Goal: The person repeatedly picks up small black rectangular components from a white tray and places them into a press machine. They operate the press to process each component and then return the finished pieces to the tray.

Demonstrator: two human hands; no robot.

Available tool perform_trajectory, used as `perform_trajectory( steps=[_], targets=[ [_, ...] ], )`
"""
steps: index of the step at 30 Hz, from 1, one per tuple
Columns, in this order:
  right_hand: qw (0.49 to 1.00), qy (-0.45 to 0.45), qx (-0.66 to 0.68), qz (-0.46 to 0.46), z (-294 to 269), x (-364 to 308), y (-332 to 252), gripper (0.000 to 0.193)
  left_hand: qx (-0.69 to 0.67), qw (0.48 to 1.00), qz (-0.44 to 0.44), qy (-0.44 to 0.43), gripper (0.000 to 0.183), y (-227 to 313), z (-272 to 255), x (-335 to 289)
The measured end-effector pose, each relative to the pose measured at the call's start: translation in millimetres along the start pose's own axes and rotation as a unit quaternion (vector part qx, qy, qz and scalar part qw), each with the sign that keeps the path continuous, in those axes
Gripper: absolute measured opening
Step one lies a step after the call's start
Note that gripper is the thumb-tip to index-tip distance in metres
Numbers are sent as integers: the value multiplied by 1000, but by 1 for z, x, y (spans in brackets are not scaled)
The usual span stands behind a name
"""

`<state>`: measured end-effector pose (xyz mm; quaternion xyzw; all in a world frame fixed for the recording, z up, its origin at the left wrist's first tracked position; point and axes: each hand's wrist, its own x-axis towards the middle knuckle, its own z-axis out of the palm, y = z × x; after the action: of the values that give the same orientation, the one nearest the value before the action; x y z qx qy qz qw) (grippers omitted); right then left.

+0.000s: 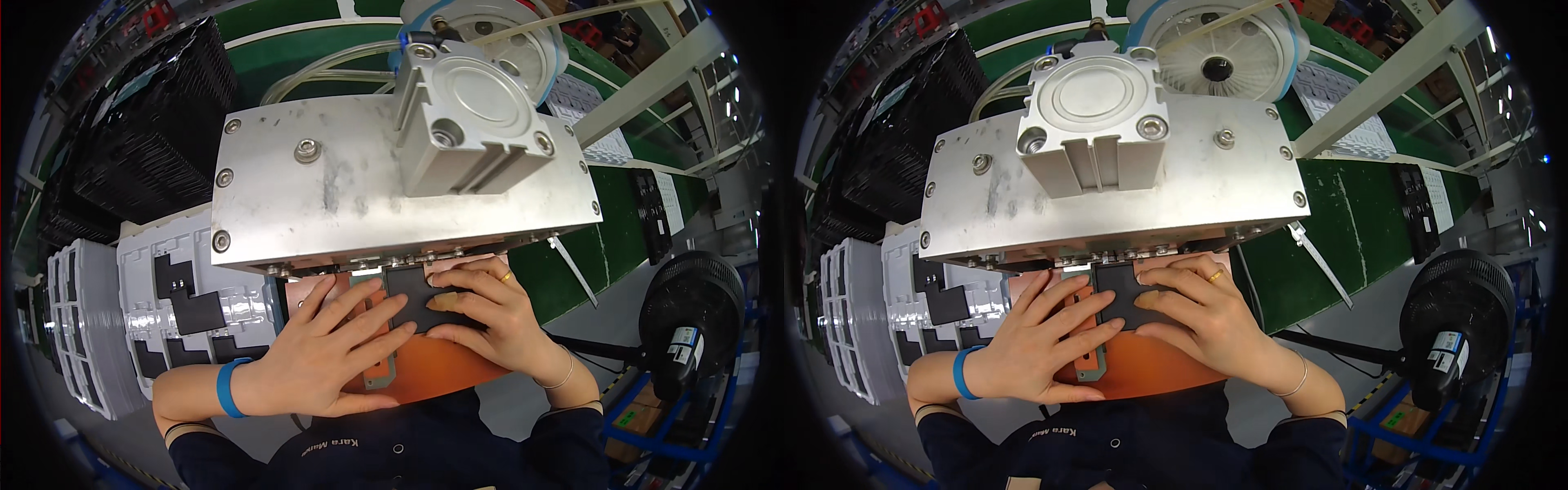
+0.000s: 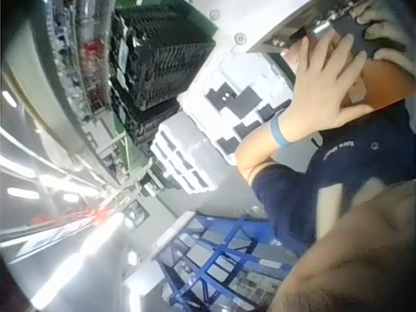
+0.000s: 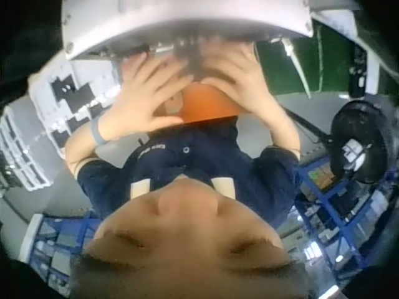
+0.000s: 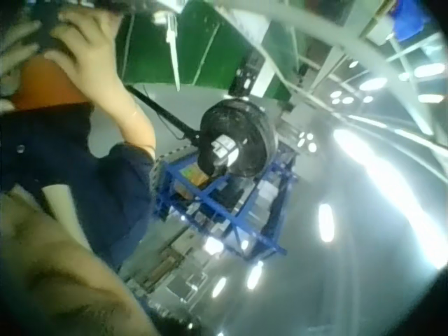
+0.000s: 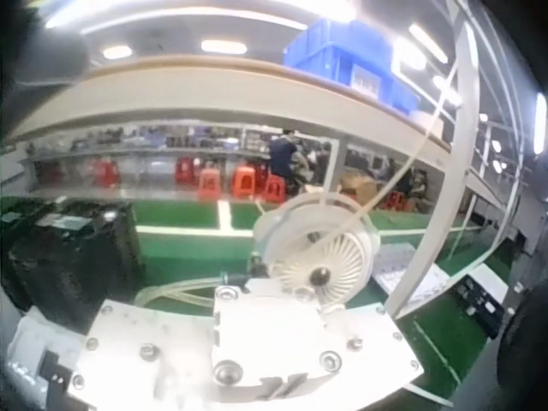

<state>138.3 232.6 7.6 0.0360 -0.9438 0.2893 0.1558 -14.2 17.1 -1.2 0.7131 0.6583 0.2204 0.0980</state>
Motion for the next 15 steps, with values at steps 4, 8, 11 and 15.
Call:
perform_trajectory(
  steps=[4, 8, 11, 15],
  targets=[
    [1000, 1, -5, 8, 2, 0, 0, 31, 13, 1000, -7, -8, 69, 3, -1, 1],
    [1000, -8, -10, 8, 1, 1, 1, 31, 10, 1000, -11, -8, 67, 3, 0, 0],
    [1000, -17, -10, 17, 0, 1, 0, 30, 11, 1000, -10, -11, 67, 3, -1, 1],
    [999, -24, -21, 34, 0, -2, -2, 29, 7, 1000, -6, -4, 66, 2, -1, 1]
  ],
)
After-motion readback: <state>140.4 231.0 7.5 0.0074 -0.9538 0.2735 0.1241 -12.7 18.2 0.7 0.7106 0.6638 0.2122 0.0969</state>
